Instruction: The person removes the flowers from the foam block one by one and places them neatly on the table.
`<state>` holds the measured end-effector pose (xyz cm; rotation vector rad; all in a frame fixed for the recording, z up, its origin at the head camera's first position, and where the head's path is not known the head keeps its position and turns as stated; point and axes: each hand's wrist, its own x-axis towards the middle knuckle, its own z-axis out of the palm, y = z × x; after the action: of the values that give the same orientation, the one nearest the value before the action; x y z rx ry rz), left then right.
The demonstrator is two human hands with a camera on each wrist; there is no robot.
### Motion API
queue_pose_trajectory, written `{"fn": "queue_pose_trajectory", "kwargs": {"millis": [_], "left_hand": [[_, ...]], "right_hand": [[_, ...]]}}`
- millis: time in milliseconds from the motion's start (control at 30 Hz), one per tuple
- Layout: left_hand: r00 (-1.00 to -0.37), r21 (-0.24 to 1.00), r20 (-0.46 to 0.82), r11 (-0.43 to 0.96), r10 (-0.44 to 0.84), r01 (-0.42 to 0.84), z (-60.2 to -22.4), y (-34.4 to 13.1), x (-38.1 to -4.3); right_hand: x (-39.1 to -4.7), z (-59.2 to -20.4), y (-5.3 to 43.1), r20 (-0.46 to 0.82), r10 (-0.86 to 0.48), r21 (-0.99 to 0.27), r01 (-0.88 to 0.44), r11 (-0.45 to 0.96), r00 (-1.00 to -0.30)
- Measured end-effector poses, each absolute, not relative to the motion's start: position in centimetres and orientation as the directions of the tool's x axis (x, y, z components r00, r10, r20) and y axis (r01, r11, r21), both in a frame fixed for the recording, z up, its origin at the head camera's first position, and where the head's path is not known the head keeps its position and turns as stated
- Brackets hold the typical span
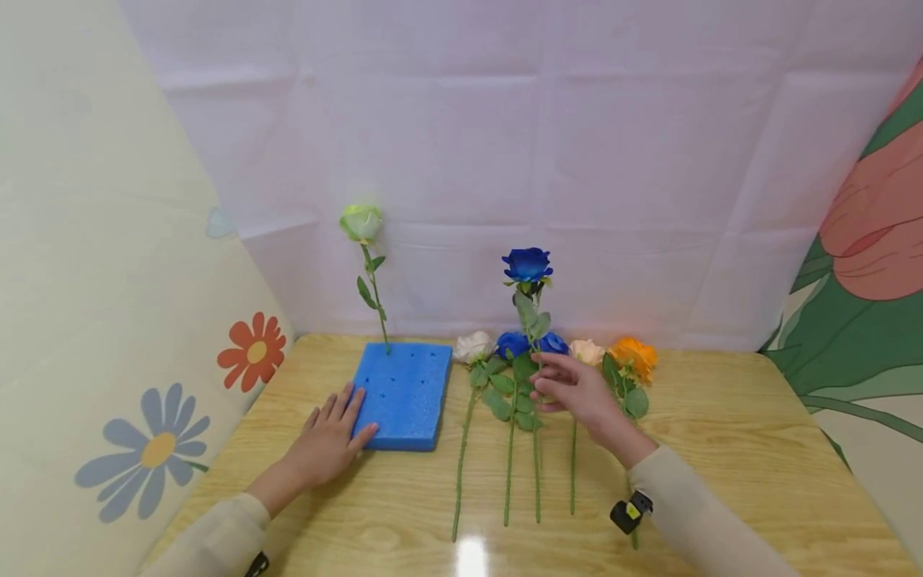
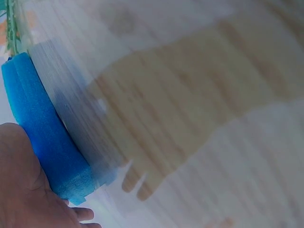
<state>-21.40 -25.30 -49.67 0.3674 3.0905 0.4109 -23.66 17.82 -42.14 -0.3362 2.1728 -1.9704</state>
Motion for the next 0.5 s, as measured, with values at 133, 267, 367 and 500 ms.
{"fn": "queue_pose_trajectory", "kwargs": {"millis": [133,267,367,500], "left_hand": [[-0.971,0.270,0.029,0.933,0.237,0.236,-49.4,-25.2,-21.2],[-0.972,0.262,0.018,0.937,0.233,0.230,-49.1,-25.1,-21.0],[-0.974,0.256,0.008,0.941,0.227,0.221,-49.0,-25.0,-21.1],[-0.975,0.253,0.002,0.943,0.224,0.217,-48.8,-24.9,-21.0]], "right_hand": [[-23.1,-42.1,18.8,0.018,-0.285,-0.994,-0.048,0.101,-0.958],[-22.5,-42.0,19.8,0.011,-0.281,-0.990,-0.051,0.134,-0.960],[-22.1,-41.9,20.5,-0.006,-0.275,-0.984,-0.042,0.170,-0.961],[-21.5,-42.0,21.5,-0.022,-0.264,-0.982,-0.029,0.185,-0.964]]}}
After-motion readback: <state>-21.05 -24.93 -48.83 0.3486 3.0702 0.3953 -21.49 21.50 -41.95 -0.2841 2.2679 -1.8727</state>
